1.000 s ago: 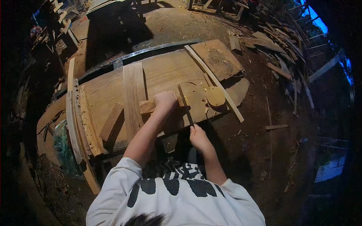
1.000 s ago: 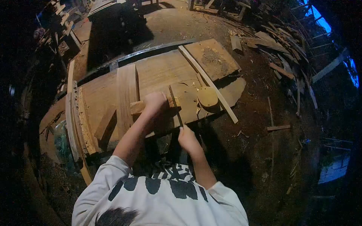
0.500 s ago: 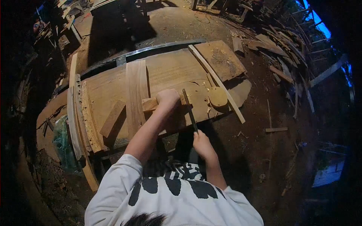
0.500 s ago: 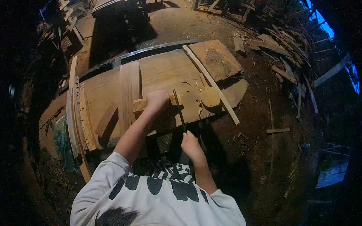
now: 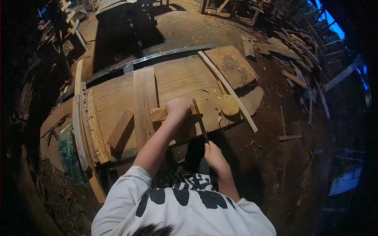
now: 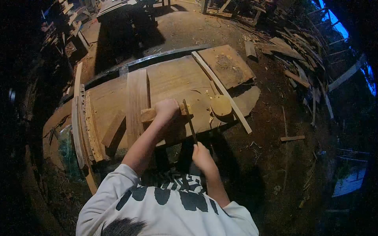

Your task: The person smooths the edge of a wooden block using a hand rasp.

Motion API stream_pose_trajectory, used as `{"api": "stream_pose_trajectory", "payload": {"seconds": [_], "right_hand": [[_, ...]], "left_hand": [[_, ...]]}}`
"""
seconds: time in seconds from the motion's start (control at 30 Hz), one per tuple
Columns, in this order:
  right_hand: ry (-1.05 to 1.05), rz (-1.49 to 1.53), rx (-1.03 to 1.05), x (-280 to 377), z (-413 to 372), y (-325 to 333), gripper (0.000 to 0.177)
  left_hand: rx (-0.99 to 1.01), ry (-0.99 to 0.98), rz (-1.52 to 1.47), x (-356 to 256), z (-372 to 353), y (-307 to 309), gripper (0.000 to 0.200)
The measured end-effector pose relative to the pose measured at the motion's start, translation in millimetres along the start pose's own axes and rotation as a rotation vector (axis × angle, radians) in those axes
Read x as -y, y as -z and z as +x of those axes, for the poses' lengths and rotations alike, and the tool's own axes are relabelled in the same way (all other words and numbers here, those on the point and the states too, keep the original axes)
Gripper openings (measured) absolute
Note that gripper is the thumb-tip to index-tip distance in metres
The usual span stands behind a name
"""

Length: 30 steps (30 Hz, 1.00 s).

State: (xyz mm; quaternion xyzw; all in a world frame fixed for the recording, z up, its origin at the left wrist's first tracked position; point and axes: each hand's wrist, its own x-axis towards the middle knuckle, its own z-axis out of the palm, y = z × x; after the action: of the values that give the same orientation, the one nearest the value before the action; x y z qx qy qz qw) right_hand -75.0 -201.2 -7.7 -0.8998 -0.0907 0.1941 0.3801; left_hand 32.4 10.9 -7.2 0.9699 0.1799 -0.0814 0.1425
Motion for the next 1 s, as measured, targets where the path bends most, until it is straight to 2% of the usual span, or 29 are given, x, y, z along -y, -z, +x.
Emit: {"api": "stream_pose_trajectory", "payload": {"seconds": [0.1, 0.2, 0.37, 0.57, 0.7, 0.73, 0.8, 0.93, 1.0], "right_hand": [[-0.065, 0.016, 0.044, 4.3, -2.5, 3.8, 0.027], [-0.017, 0.004, 0.041, 13.6, 30.8, 4.2, 0.026], [0.029, -0.052, 0.053, 10.1, 65.3, -4.9, 0.028], [-0.080, 0.008, 0.063, -6.4, -2.6, 6.7, 0.030], [-0.104, 0.000, 0.081, -2.9, 5.3, 4.1, 0.031], [-0.050, -0.006, 0.057, 1.5, 21.7, 0.2, 0.031], [0.009, -0.028, 0.038, 11.0, 56.1, -6.9, 0.030], [0.082, -0.054, 0.028, 13.1, 80.5, -10.1, 0.029], [0.045, -0.048, 0.034, 12.3, 54.8, -0.3, 0.029]], "left_hand": [[0.002, -0.061, 0.049, -2.4, -8.4, 5.7, 0.033], [0.049, -0.003, 0.023, -6.2, -8.1, 9.3, 0.026], [0.082, -0.016, 0.072, -3.3, -0.6, 3.8, 0.026], [0.079, -0.016, 0.049, -6.0, -8.0, 16.9, 0.026], [0.074, -0.012, 0.058, -6.6, -8.1, 12.1, 0.025], [0.074, -0.013, 0.058, -2.0, -2.2, 0.2, 0.025], [-0.087, -0.132, 0.092, 8.0, 9.1, -24.6, 0.029], [-0.024, -0.127, 0.154, 2.4, -2.5, -5.4, 0.024], [-0.025, -0.074, 0.102, 1.2, -2.3, -4.1, 0.026]]}}
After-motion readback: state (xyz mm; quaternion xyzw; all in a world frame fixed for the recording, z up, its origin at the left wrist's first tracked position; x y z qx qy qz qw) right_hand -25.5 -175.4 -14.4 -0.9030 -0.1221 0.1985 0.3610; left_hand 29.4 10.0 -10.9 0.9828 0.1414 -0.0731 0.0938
